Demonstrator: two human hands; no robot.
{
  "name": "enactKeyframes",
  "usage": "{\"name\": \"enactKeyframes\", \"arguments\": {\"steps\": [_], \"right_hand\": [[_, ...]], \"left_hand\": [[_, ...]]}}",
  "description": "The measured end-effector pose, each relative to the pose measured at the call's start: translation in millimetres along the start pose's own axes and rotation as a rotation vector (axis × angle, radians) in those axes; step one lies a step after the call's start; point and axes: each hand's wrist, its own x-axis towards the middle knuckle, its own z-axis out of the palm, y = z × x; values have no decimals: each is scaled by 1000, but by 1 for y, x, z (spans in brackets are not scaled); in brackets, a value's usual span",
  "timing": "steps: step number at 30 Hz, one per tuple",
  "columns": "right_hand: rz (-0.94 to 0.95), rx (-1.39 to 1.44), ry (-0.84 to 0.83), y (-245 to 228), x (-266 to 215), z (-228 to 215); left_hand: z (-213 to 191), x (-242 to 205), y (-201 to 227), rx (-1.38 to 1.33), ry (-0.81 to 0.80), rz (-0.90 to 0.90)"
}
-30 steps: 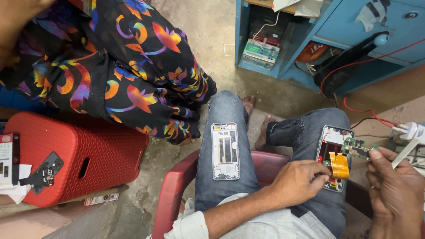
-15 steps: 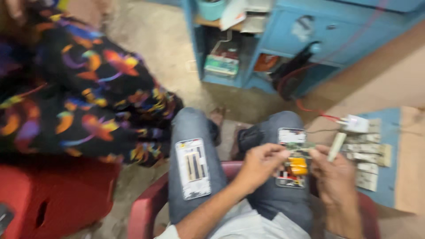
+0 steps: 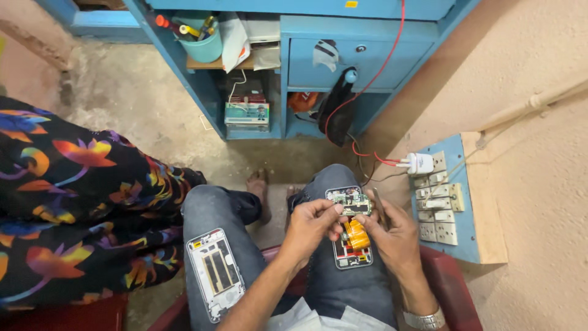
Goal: The person disassembles and repairs a mobile phone by removing the back cover and using a small screwdriver and other tools to manipulate internal components on the circuit board.
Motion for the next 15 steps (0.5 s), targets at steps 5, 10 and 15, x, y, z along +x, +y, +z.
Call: {"name": "enactKeyframes", "arguments": {"steps": [5, 10, 15], "right_hand": [[110, 245, -70, 17, 4, -5], [131, 320, -75, 22, 4, -5], [125, 269, -80, 21, 4, -8]], "left_hand": [[1, -1, 8, -13, -21, -52], [5, -2, 14, -53, -5, -59], [3, -1, 10, -59, 8, -55]]}}
